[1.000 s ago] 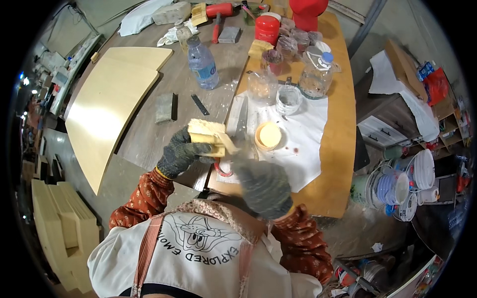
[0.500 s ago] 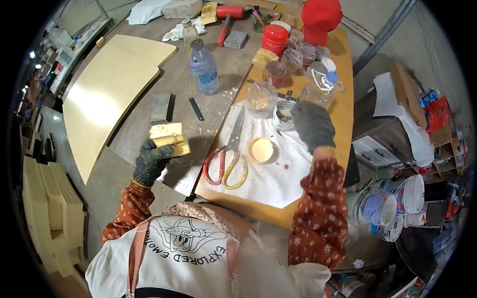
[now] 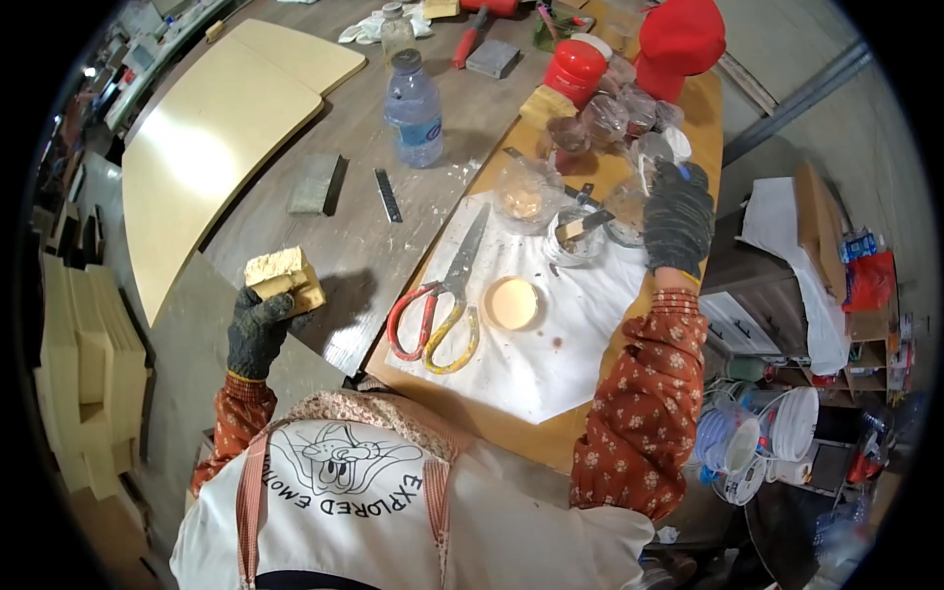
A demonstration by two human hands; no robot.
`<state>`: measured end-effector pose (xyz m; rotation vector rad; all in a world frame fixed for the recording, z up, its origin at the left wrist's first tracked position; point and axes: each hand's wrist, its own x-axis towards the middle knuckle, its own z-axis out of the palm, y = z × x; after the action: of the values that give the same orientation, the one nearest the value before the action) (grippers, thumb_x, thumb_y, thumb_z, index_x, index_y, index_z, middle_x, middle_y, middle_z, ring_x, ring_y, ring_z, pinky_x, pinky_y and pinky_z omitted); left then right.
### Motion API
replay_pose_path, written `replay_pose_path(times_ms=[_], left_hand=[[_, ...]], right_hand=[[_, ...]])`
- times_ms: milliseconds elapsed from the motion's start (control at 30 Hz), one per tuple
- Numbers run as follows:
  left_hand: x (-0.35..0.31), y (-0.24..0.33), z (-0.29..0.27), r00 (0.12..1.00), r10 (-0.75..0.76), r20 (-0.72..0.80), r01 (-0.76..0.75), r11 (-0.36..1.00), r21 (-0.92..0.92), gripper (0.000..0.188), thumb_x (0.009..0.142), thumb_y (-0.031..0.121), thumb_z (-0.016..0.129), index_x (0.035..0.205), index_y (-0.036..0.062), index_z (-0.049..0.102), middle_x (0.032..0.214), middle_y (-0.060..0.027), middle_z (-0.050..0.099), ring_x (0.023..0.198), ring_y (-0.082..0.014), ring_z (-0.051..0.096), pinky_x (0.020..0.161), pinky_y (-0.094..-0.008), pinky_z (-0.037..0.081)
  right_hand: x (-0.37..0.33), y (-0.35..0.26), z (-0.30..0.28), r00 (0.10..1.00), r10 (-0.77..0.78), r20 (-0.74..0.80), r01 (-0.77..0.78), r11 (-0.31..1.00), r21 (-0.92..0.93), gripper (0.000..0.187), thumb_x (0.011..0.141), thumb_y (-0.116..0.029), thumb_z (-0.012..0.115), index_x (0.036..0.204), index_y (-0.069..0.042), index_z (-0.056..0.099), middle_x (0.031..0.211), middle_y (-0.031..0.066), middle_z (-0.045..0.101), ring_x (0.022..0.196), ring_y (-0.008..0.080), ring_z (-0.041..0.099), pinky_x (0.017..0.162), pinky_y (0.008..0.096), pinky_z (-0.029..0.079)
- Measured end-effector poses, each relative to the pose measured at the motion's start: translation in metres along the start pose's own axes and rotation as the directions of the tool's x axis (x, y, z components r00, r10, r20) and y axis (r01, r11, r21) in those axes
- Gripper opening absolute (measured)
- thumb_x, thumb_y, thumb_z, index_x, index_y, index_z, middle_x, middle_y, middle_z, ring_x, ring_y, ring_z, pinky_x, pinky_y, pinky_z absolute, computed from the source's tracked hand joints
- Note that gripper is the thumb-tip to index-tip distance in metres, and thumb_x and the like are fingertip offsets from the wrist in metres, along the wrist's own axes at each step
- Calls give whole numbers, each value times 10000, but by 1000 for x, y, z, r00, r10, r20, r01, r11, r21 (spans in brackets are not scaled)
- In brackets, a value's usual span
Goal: The person sands the edges and surfaces of wooden boards using a sanding block, then wipes the boards with a cloth.
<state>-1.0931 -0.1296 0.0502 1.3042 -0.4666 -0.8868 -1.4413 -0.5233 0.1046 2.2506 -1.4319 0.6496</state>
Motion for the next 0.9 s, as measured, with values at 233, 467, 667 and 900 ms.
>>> replay_pose_path(times_ms=[233, 467, 667, 900], left_hand=[[1, 2, 0, 999, -39, 28, 37, 998, 56, 420, 780, 142, 704, 1141, -60, 633, 1058, -143, 684, 904, -239, 685, 761, -329, 586], [1, 3, 15, 993, -79, 87, 90, 988, -128, 501, 758, 75, 774, 1206, -10, 565, 1084, -125, 685, 904, -211, 690, 765, -313, 588], [4, 4, 16, 982, -87, 166, 103, 991, -90, 476, 804, 42, 734, 1240, -3, 547, 1129, -134, 670, 957, -223, 682, 800, -333, 590], [-8, 5, 6, 997, -24, 76, 25, 1000, -12, 534, 754, 1, 756, 1245, 0, 547, 1141, -113, 663, 1003, -222, 663, 884, -364, 564]], right_hand=[[-26, 47, -61, 953, -230, -198, 254, 961, 106, 270, 892, -44, 564, 1142, -57, 662, 1040, 138, 655, 1003, 313, 606, 931, 398, 474], [-80, 8, -186, 999, -43, -16, 45, 819, 572, 273, 936, -53, 554, 1192, -21, 643, 1166, 124, 647, 1088, 251, 606, 966, 371, 475], [-97, -63, -166, 942, -335, 19, 270, 791, 549, 231, 906, -36, 583, 1119, -42, 672, 1116, 137, 639, 1022, 285, 616, 918, 373, 491], [-95, -87, -134, 869, -486, 94, 392, 793, 466, 241, 870, -102, 591, 1084, -81, 702, 1132, 183, 638, 1082, 374, 588, 929, 434, 476]])
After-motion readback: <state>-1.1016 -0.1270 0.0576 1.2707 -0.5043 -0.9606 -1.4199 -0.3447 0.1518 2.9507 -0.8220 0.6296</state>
